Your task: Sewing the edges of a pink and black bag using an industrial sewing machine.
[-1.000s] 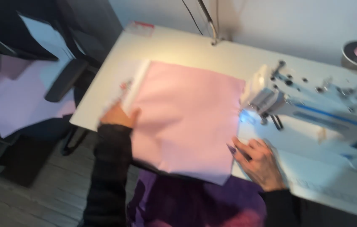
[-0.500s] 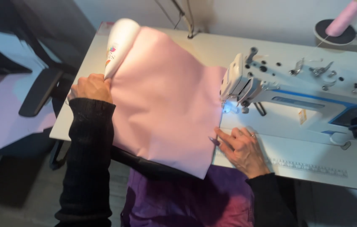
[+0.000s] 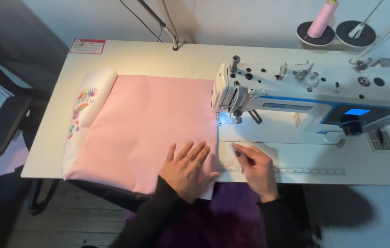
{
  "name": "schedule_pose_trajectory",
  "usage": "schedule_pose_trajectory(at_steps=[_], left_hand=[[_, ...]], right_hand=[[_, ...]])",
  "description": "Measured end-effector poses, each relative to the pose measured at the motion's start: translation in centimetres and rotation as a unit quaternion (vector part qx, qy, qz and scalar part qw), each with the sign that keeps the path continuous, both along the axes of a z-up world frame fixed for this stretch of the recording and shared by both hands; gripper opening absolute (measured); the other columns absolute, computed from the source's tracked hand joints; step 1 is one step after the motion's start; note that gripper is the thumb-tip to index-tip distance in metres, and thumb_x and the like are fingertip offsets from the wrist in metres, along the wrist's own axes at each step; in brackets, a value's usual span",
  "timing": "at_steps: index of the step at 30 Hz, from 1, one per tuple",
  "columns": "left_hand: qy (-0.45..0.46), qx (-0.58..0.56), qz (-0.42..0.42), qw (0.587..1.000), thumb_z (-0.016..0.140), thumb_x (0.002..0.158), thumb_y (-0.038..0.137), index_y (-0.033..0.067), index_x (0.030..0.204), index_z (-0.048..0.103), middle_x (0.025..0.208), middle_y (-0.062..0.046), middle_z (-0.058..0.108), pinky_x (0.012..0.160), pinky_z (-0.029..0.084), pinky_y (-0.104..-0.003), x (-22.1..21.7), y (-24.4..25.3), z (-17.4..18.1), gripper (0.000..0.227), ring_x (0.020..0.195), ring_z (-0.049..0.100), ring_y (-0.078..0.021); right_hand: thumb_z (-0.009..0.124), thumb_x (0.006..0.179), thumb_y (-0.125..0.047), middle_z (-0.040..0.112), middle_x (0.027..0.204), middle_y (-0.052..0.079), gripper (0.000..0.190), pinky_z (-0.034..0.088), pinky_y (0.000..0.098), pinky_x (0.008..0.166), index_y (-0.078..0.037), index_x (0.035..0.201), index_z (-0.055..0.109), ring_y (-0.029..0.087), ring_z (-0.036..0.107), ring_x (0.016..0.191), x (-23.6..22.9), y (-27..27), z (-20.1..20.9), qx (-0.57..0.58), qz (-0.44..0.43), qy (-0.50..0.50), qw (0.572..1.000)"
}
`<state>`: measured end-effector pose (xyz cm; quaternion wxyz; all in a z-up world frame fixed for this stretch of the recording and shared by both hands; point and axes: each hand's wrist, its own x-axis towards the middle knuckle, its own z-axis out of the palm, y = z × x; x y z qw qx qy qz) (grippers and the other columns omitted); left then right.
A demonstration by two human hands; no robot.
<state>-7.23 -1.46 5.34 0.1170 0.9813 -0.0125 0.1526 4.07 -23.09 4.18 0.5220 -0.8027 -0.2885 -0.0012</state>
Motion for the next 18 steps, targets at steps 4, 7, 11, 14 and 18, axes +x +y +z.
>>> schedule_pose_trajectory(at_steps=[4,7,11,14,18], left_hand=[[-0.061,0.001,0.162,0.985,0.025,0.091,0.086,0.0211,0.105,0.064,0.101,-0.001,0.064,0.091,0.049,-0.049,6.2,-4.0,-5.8,0.076,0.099,0.064,-0.0275],[0.019,0.060,0.176,0.982,0.081,0.065,0.070,0.0130,0.110,0.054,0.100,-0.005,0.054,0.085,0.049,-0.051,8.9,-3.6,-6.2,0.077,0.097,0.059,-0.0321],[0.102,0.018,0.138,0.985,0.068,0.088,0.040,0.0158,0.104,0.056,0.094,-0.002,0.061,0.074,0.052,-0.049,9.7,-2.0,-5.6,0.032,0.087,0.067,-0.0323],[0.136,-0.032,0.100,0.985,0.060,0.096,0.031,0.0155,0.096,0.058,0.090,-0.005,0.066,0.072,0.058,-0.048,9.0,-1.3,-2.5,0.016,0.084,0.073,-0.0338],[0.189,-0.106,0.150,0.965,0.069,0.088,0.044,0.0232,0.082,0.063,0.080,-0.004,0.069,0.072,0.061,-0.043,11.6,0.2,-6.6,0.023,0.084,0.077,-0.0317]], right_hand=[[0.062,0.100,-0.020,0.050,0.061,-0.003,0.026,0.044,0.0256,0.060,-0.007,0.105,0.084,0.007,0.048,0.061,0.3,0.6,-0.9,0.100,-0.077,0.113,0.986],[0.057,0.110,-0.023,0.044,0.057,0.001,0.032,0.041,0.0239,0.059,-0.005,0.101,0.082,0.009,0.039,0.055,-0.7,0.5,0.7,0.086,-0.092,0.080,0.989],[0.061,0.108,-0.025,0.053,0.053,0.005,0.041,0.041,0.0273,0.056,-0.009,0.071,0.066,0.010,0.041,0.054,-1.0,0.7,2.5,0.065,-0.091,0.040,0.993],[0.060,0.109,-0.030,0.067,0.068,0.010,0.044,0.042,0.0296,0.055,-0.008,0.071,0.065,0.012,0.047,0.055,-1.1,0.4,2.1,0.034,-0.091,0.047,0.994],[0.064,0.107,-0.033,0.072,0.078,0.015,0.032,0.052,0.0361,0.057,-0.007,0.097,0.081,0.023,0.063,0.063,-1.0,1.0,2.6,-0.015,-0.120,0.085,0.989]])
